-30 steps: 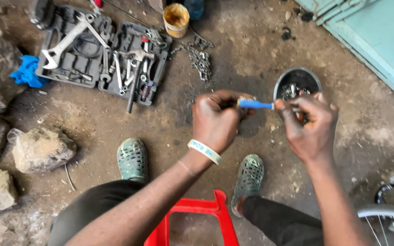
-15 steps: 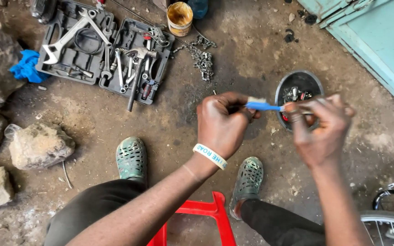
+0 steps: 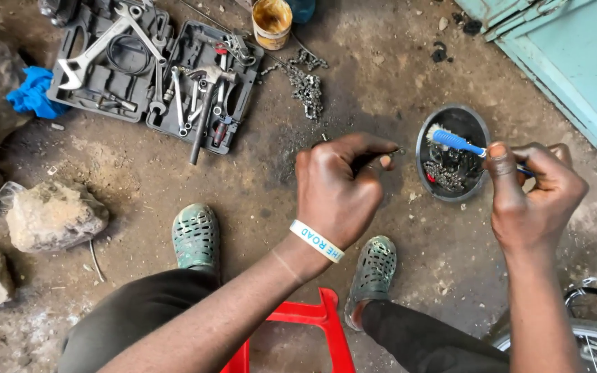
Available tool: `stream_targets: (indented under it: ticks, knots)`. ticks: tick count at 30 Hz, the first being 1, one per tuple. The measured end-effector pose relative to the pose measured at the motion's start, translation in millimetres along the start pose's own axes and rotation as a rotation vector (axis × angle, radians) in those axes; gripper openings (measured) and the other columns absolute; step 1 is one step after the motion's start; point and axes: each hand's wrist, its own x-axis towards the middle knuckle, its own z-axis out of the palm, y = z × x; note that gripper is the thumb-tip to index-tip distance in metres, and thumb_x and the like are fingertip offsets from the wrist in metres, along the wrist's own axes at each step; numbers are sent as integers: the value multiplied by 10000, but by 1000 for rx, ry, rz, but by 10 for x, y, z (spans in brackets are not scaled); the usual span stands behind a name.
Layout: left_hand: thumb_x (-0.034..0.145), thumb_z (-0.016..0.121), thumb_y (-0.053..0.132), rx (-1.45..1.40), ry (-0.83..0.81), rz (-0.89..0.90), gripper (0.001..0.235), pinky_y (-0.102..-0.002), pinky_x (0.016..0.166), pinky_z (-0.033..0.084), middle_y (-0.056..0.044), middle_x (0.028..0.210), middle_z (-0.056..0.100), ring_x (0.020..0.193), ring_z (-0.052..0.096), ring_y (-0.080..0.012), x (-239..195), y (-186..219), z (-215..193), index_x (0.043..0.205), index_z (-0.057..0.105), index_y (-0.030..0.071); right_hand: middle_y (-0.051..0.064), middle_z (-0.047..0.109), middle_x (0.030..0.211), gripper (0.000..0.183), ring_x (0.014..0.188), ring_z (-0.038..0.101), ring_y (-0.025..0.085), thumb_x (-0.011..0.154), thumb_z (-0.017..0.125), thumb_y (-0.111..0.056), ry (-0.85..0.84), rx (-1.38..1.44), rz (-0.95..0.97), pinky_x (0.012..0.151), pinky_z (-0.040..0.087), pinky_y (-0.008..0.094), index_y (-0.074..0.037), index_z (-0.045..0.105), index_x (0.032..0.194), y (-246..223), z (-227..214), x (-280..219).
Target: The person sits on a red stool and scrubs a bicycle chain with a toothbrush, holding it in their left hand and scrubbing with their right. They repeatedly dip the brush into a small container of liquid and continue cleaning different sections of the chain.
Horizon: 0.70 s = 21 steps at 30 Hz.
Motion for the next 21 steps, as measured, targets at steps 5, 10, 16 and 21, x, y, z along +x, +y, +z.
stream_targets:
  ticks: [5, 10, 16, 21]
  knots:
    - [746, 632, 80, 18, 2, -12, 218, -284, 682, 531, 41, 788, 806, 705, 765, -112, -20, -1, 45, 825, 795, 201, 122, 601, 848, 297, 880, 500, 236, 1191, 652, -146, 6, 157, 25, 824, 367, 427, 39, 728, 972, -143, 59, 7]
    - [756, 665, 58, -42, -6, -55, 192, -276, 620, 527, 34, 732, 789, 636, 692, -79, 19, 18, 28, 823, 792, 187, 45, 486, 733, 323, 770, 386, 177, 1098, 664, -269, -44, 175, 26, 737, 302, 396, -43, 675, 868, -71, 292, -37]
    - [872, 664, -6, -340, -41, -129, 144, -264, 760, 638, -47, 845, 801, 819, 776, -113, 78, -19, 36, 965, 741, 72, 67, 655, 828, 303, 771, 554, 171, 1149, 641, -241, -2, 317, 184, 760, 426, 374, -39, 702, 931, -227, 326, -43]
    - [938, 644, -73, -597, -80, -91, 132, -283, 719, 572, -166, 882, 762, 832, 684, -162, 66, -230, 247, 1051, 707, -51, 55, 575, 670, 350, 744, 436, 77, 1113, 643, -202, 34, 605, 325, 725, 376, 230, -43, 693, 805, -760, 625, -112]
